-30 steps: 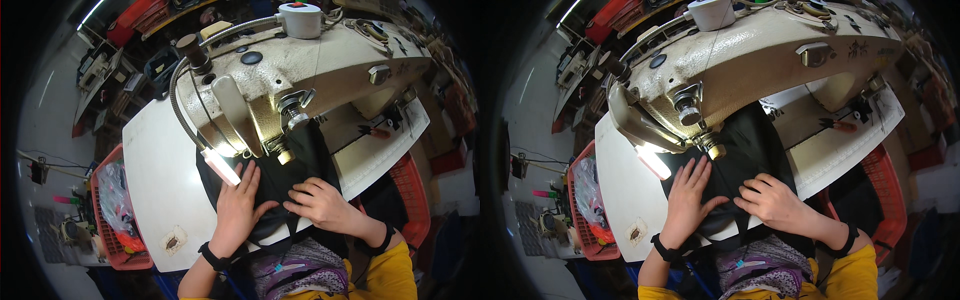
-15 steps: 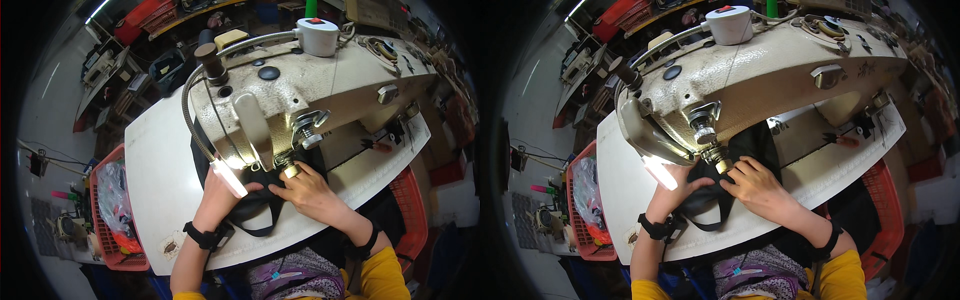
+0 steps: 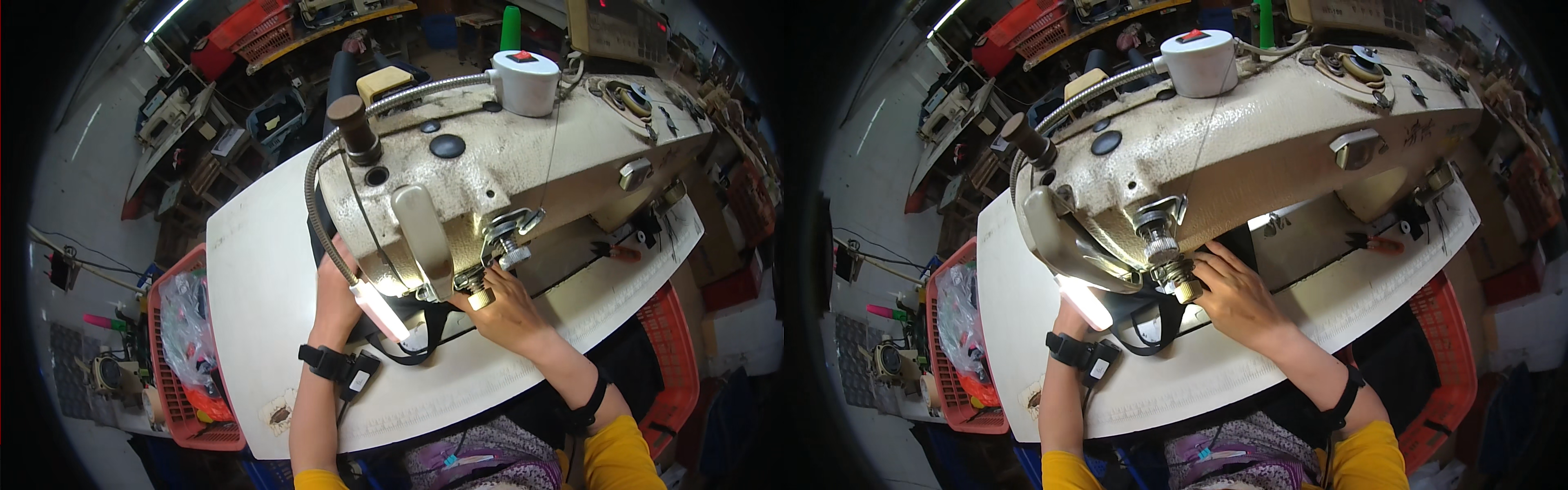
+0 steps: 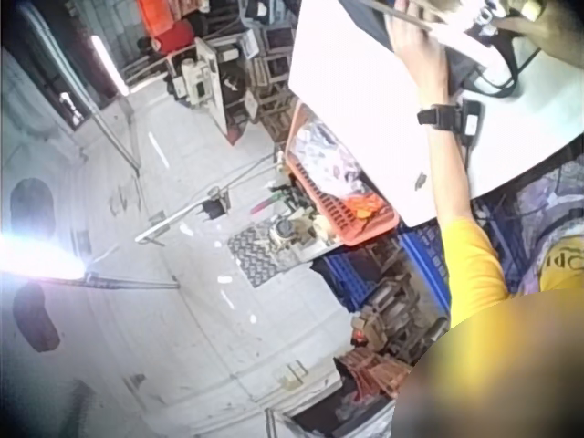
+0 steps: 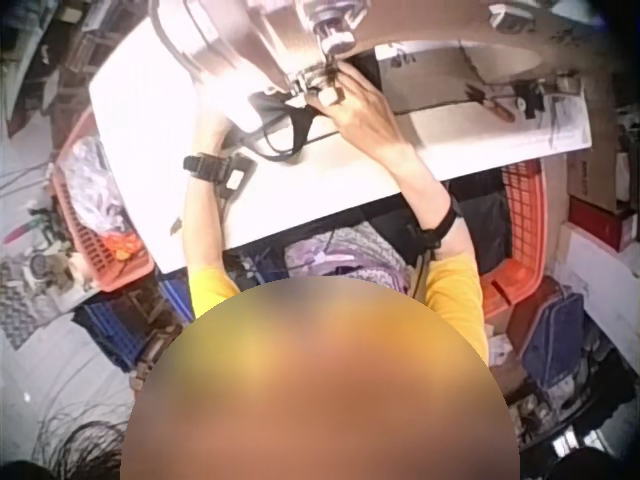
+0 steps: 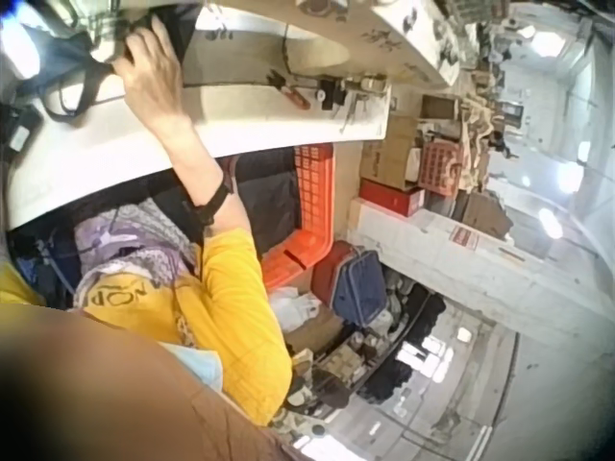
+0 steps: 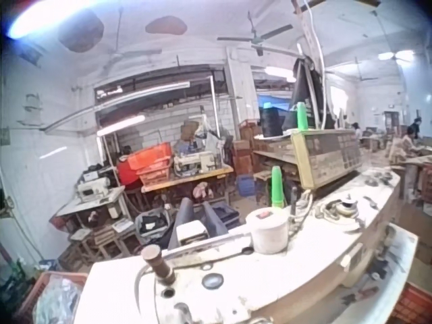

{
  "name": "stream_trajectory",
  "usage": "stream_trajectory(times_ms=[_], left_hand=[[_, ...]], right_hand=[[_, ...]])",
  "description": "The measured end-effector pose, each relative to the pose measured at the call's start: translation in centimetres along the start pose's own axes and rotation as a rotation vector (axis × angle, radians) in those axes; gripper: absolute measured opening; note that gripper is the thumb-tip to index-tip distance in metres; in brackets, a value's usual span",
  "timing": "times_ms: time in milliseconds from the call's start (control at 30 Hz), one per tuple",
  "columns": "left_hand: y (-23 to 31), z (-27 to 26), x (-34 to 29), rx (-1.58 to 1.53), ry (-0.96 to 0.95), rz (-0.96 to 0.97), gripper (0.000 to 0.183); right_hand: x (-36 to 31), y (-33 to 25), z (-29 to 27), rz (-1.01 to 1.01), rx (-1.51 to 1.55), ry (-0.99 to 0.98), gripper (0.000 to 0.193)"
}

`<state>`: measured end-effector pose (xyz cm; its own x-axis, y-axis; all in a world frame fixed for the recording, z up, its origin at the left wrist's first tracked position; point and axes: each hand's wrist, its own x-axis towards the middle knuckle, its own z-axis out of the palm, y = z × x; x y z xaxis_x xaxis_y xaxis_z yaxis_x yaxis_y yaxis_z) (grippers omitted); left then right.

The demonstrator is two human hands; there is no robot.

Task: The person takes a black fabric bag from a red basket and sews along its seams using a sewing machine. They guide the fabric under the needle by hand, repositioning it several times before placing the finished bag back into the basket.

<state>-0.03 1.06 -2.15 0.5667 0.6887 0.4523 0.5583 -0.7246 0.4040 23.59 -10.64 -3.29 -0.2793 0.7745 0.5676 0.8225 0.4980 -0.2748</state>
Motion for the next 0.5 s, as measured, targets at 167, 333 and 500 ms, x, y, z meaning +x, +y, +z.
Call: stream_trajectory(times_ms=[167,333,500], left_hand=[[2.5,-1.3,-1.4,0.112,0.362,0.025,0.016],[7.8,0.2,-2.8,-0.083,0.245,0.123,0.011],[10.0,1.4,-3.0,-0.125,0.016,0.011,0.014]], right_hand=[[-0.6,0.4,0.3,0.02,0.0,-0.081,0.014],[-0.4,-0.3,0.0,0.04,0.047,-0.042,0.015],[-0.9,0.1,0.3,0.042,0.061,-0.036,0.018]])
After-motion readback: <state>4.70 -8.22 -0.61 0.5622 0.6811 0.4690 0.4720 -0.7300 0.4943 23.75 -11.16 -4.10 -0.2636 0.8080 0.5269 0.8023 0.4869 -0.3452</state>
